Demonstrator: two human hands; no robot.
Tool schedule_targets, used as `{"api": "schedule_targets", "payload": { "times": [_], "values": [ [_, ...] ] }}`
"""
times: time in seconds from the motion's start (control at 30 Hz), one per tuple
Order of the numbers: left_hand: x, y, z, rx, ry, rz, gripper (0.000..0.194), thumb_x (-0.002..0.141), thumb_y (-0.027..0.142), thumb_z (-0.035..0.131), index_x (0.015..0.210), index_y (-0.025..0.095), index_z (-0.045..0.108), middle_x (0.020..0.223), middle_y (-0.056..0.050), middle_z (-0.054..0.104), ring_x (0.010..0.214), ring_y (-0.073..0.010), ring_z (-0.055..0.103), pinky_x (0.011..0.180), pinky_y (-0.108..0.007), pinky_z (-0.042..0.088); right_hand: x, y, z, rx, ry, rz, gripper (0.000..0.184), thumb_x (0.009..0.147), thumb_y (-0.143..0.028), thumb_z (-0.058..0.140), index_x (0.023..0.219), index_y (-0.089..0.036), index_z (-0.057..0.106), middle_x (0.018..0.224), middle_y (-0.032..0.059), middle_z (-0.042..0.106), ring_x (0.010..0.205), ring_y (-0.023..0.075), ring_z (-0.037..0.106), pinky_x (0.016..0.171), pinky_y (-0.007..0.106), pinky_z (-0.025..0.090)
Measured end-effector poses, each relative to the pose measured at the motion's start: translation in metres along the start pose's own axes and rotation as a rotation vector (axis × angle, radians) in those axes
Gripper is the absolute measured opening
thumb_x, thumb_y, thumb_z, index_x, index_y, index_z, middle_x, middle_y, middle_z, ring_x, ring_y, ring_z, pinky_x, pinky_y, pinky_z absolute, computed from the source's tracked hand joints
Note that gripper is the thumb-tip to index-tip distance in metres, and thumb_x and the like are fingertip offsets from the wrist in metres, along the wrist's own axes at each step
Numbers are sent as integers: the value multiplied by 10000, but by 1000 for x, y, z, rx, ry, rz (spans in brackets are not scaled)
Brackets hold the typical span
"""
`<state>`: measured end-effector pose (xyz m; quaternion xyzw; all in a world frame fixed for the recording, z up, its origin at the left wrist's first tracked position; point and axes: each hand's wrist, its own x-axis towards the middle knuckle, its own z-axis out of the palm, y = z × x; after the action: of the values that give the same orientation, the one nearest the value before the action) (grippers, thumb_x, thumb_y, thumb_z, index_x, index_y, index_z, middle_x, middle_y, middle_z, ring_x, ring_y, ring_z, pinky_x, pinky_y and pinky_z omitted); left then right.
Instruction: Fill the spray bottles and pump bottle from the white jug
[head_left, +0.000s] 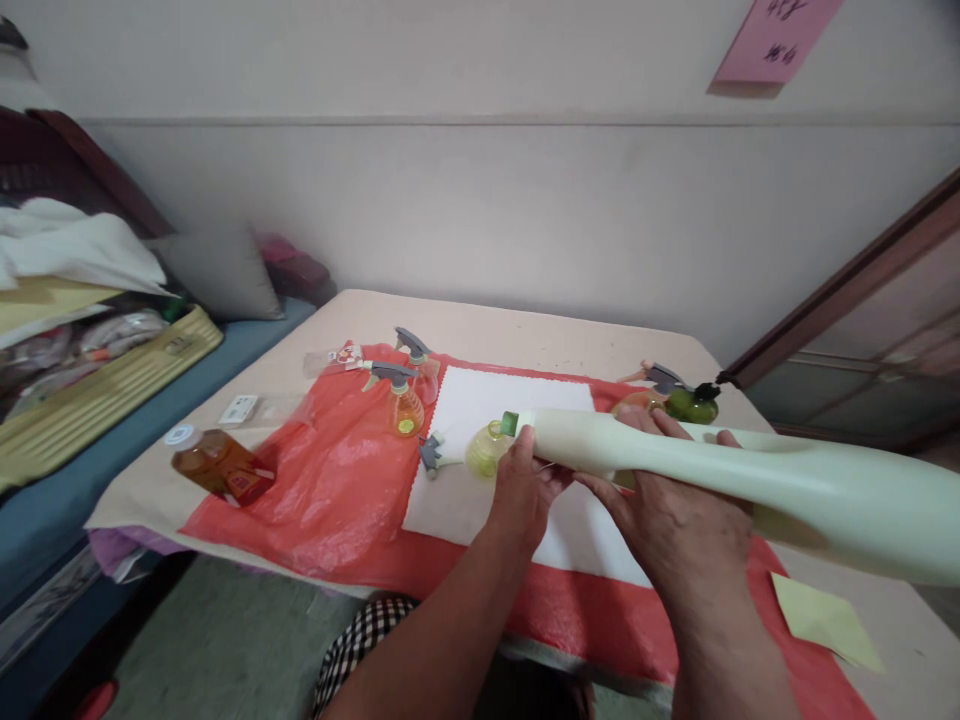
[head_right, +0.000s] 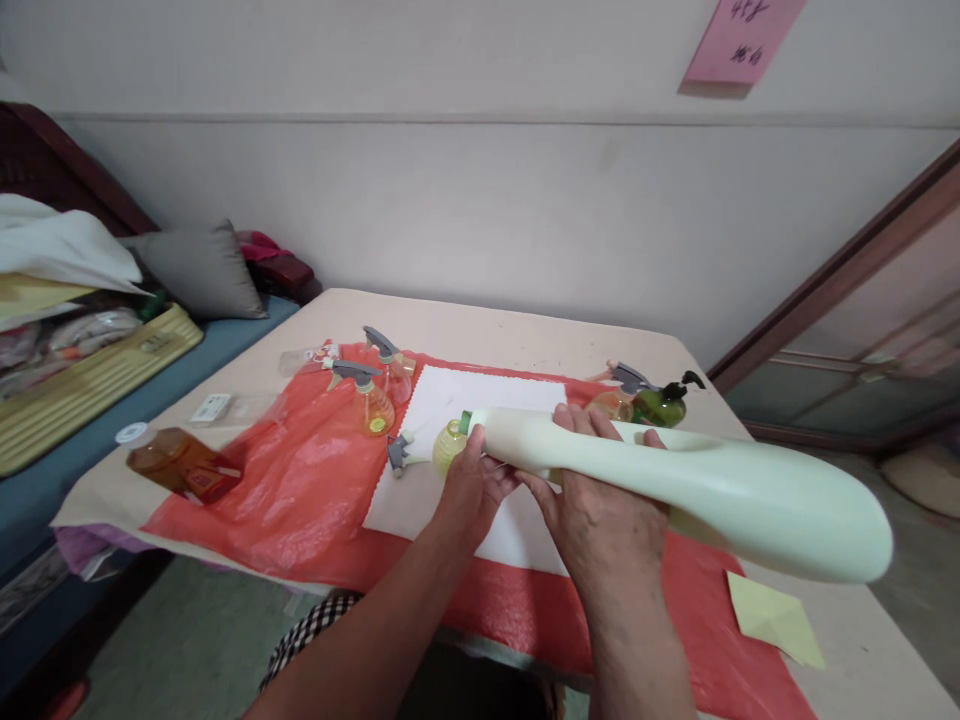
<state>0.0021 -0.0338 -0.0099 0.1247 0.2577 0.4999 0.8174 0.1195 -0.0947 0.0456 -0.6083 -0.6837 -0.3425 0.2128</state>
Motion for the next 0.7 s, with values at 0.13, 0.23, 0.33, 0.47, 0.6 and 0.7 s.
{"api": "schedule_targets", "payload": {
  "times": [0.13,0.23,0.33,0.47,0.6,0.7],
  "values": [
    [0,0,0,-5,-10,-4,406,892,518,643,1108,175,653,1084,-117,725,957,-233,712,855,-381,584,0,0,0,7,3,-3,643,970,-475,601,1465,-97,439,1368,180,626,1298,341,566,1218,560,197],
    [0,0,0,-7,-19,4,390,902,510,632,1112,182,656,1084,-111,726,951,-230,715,856,-383,586,0,0,0,10,-4,1,643,962,-467,620,1460,-101,443,1365,175,629,1296,340,569,1217,561,195],
    [1,0,0,-8,-7,-4,377,912,501,620,1100,178,660,1075,-113,725,934,-225,715,850,-382,591,1,-1,-1,15,0,-1,636,958,-456,627,1452,-95,452,1368,172,627,1291,343,574,1213,564,204],
    [0,0,0,-11,-7,-2,396,888,510,653,1104,178,659,1081,-117,724,949,-236,713,855,-391,590,1,-2,-3,11,-32,10,617,969,-439,613,1447,-82,456,1380,178,615,1312,346,554,1213,571,194],
    [0,-1,0,-18,-28,1,480,833,548,710,1118,166,660,1107,-137,722,991,-263,711,875,-407,580,2,-2,-3,5,-39,13,594,972,-438,606,1428,-82,474,1387,181,610,1309,345,555,1213,575,180],
    [1,-1,0,-34,-13,-1,476,823,540,724,1111,167,663,1106,-138,724,994,-268,712,880,-416,578,2,-2,-3,1,-28,12,585,975,-439,600,1424,-83,483,1382,183,613,1301,344,563,1212,570,188]
  ]
}}
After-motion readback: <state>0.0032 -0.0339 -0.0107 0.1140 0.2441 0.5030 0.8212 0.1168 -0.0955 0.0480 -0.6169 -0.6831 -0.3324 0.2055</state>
